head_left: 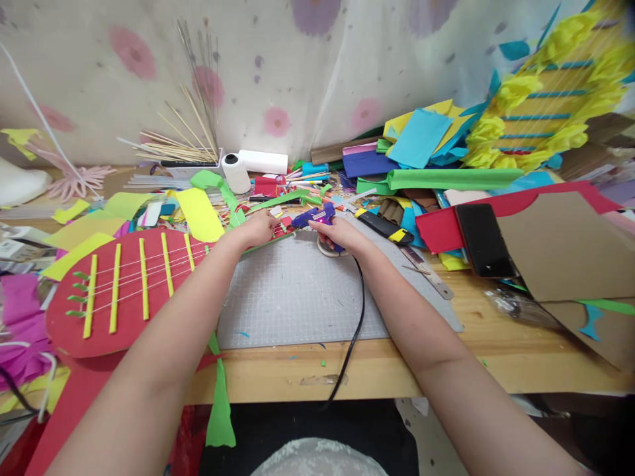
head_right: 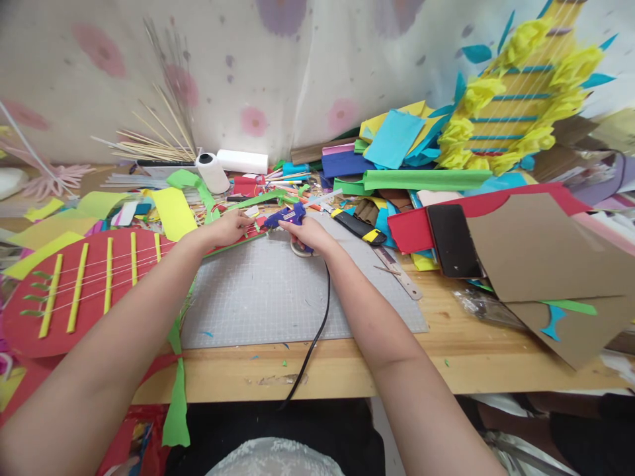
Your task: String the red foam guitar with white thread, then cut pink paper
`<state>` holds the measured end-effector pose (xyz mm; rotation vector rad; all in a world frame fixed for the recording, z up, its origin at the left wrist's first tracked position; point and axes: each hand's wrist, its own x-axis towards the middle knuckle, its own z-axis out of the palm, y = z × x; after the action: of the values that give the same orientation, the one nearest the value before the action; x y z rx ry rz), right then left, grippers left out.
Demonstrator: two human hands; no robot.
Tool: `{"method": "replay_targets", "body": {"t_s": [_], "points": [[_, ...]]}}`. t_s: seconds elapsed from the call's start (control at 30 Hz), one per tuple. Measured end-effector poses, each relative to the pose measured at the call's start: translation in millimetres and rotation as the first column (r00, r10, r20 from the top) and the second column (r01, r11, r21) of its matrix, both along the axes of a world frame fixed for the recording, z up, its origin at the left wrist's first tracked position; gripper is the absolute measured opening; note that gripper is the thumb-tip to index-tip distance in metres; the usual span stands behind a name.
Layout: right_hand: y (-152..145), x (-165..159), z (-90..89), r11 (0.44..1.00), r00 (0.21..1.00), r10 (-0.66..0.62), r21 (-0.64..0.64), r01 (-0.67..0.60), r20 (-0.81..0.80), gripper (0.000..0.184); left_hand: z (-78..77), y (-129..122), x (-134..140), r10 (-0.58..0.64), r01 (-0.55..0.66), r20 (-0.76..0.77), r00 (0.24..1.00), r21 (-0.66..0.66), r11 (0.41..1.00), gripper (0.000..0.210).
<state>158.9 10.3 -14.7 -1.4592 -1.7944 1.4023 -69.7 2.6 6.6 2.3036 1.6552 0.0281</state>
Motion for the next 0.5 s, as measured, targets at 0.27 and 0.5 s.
{"method": "replay_targets", "body": {"t_s": [0.27,0.5], "points": [[-3.6,-4.0,6.3,1.000,1.000,-0.020,-0.025,0.020,-0.019,0.041,0.4,-4.1,2.0,-0.015,0.015,-0.033,0.999,0.001,1.000,0.032],[-4.3,-2.9,7.3,0.999,0.999,-0.034,-0.042,0.033,-0.026,0.036,0.1,-4.5,2.3,0.052,-0.052,0.067,0.996,-0.003,0.999,0.020]]}}
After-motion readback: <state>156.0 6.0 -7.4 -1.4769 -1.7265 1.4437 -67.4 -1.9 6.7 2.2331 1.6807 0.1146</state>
